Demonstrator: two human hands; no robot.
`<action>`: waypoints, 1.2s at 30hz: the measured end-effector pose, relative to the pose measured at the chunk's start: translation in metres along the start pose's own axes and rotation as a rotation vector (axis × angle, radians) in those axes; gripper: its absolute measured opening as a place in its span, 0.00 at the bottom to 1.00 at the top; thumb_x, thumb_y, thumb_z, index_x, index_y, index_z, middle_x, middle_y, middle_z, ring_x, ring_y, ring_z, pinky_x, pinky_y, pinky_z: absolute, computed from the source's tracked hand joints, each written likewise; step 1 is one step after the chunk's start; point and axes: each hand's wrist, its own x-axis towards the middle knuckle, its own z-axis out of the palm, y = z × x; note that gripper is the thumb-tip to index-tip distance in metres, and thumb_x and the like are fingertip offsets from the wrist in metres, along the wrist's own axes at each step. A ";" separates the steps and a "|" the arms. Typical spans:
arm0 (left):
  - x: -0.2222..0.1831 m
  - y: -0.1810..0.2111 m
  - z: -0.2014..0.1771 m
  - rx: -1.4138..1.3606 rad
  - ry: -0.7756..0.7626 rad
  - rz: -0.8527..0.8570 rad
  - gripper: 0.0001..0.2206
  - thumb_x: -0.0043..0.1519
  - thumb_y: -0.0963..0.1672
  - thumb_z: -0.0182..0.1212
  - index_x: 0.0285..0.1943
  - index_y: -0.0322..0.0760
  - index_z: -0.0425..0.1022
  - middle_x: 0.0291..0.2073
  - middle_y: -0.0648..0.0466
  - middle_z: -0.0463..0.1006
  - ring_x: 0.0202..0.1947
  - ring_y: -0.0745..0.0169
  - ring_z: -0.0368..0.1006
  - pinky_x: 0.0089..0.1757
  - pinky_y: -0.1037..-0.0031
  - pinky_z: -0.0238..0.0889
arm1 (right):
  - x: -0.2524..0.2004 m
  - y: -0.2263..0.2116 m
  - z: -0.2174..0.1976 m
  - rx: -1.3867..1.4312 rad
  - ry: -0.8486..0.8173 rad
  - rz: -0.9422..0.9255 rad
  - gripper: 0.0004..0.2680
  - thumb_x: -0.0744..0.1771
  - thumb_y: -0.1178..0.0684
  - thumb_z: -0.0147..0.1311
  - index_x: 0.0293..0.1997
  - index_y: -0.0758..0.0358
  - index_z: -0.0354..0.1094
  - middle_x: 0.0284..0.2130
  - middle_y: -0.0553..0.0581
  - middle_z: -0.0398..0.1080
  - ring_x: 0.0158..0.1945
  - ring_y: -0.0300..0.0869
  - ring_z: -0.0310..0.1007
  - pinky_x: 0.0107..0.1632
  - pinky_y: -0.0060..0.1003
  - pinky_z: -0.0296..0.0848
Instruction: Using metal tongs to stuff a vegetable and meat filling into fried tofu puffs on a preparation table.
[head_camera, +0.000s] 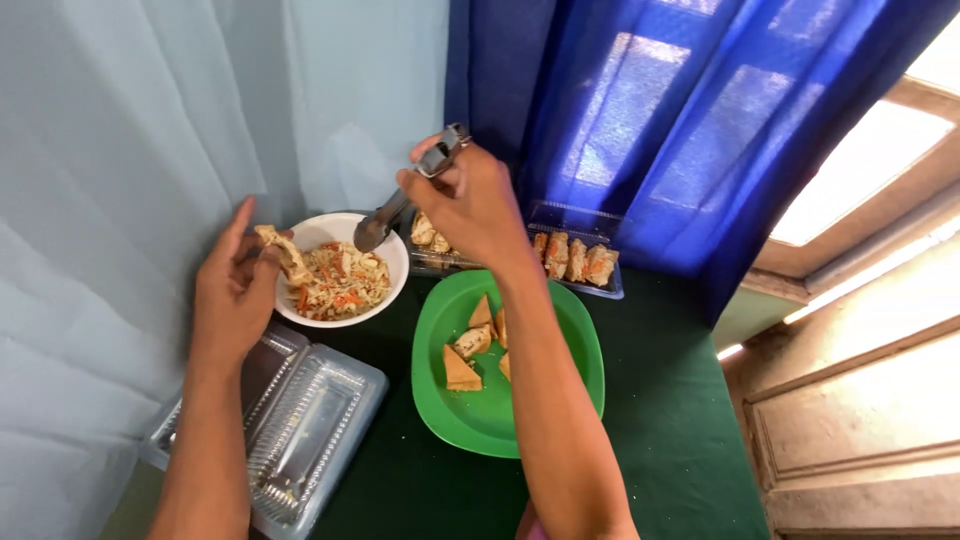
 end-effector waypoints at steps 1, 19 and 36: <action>-0.001 0.006 0.002 0.004 -0.003 0.005 0.25 0.71 0.37 0.48 0.79 0.28 0.54 0.53 0.31 0.75 0.46 0.50 0.75 0.45 0.64 0.69 | -0.002 -0.005 0.001 0.005 0.004 -0.003 0.08 0.63 0.53 0.64 0.43 0.60 0.73 0.26 0.58 0.78 0.29 0.34 0.75 0.35 0.30 0.77; -0.004 0.038 0.013 0.076 0.034 -0.254 0.20 0.67 0.38 0.50 0.70 0.35 0.70 0.52 0.49 0.80 0.41 0.71 0.71 0.38 0.80 0.67 | -0.012 -0.028 -0.004 -0.124 -0.078 -0.030 0.07 0.65 0.50 0.58 0.41 0.60 0.68 0.24 0.46 0.68 0.29 0.33 0.67 0.37 0.32 0.68; -0.004 0.025 0.007 -0.031 0.019 -0.196 0.16 0.69 0.36 0.48 0.67 0.32 0.68 0.50 0.48 0.78 0.49 0.58 0.79 0.44 0.76 0.72 | -0.010 -0.026 0.012 -0.201 -0.109 0.069 0.08 0.65 0.48 0.58 0.42 0.57 0.68 0.22 0.46 0.68 0.27 0.33 0.64 0.36 0.31 0.65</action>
